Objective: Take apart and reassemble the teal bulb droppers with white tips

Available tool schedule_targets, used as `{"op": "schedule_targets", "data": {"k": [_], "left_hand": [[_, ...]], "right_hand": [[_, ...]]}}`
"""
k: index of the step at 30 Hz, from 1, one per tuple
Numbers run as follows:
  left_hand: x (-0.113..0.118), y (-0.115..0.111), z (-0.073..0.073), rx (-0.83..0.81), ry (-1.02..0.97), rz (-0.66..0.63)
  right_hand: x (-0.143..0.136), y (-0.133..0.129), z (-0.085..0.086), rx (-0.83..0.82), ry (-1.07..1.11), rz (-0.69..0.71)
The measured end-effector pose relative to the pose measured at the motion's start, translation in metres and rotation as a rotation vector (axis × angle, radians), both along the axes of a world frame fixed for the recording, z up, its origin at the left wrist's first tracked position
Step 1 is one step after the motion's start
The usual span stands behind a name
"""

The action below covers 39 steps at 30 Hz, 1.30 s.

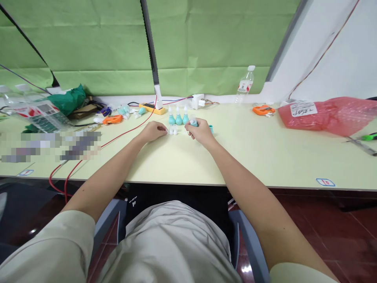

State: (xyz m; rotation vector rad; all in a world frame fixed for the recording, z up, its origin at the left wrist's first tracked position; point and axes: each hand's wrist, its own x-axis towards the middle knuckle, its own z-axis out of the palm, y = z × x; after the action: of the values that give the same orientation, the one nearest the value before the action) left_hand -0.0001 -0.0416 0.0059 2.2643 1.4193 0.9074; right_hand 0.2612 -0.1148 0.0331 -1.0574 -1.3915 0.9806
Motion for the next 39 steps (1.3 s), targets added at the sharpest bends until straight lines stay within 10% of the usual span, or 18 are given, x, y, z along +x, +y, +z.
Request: {"op": "schedule_targets", "data": {"k": [22, 30, 39], "left_hand": [[0.012, -0.022, 0.021, 0.163, -0.089, 0.132], [0.074, -0.076, 0.031, 0.251, -0.188, -0.204], [0.076, -0.076, 0.028, 0.24, -0.213, -0.294]], "right_hand": [[0.0, 0.002, -0.007, -0.008, -0.074, 0.105], [-0.005, -0.007, -0.009, -0.099, -0.267, 0.132], [-0.008, -0.014, -0.006, -0.071, -0.446, 0.08]]}}
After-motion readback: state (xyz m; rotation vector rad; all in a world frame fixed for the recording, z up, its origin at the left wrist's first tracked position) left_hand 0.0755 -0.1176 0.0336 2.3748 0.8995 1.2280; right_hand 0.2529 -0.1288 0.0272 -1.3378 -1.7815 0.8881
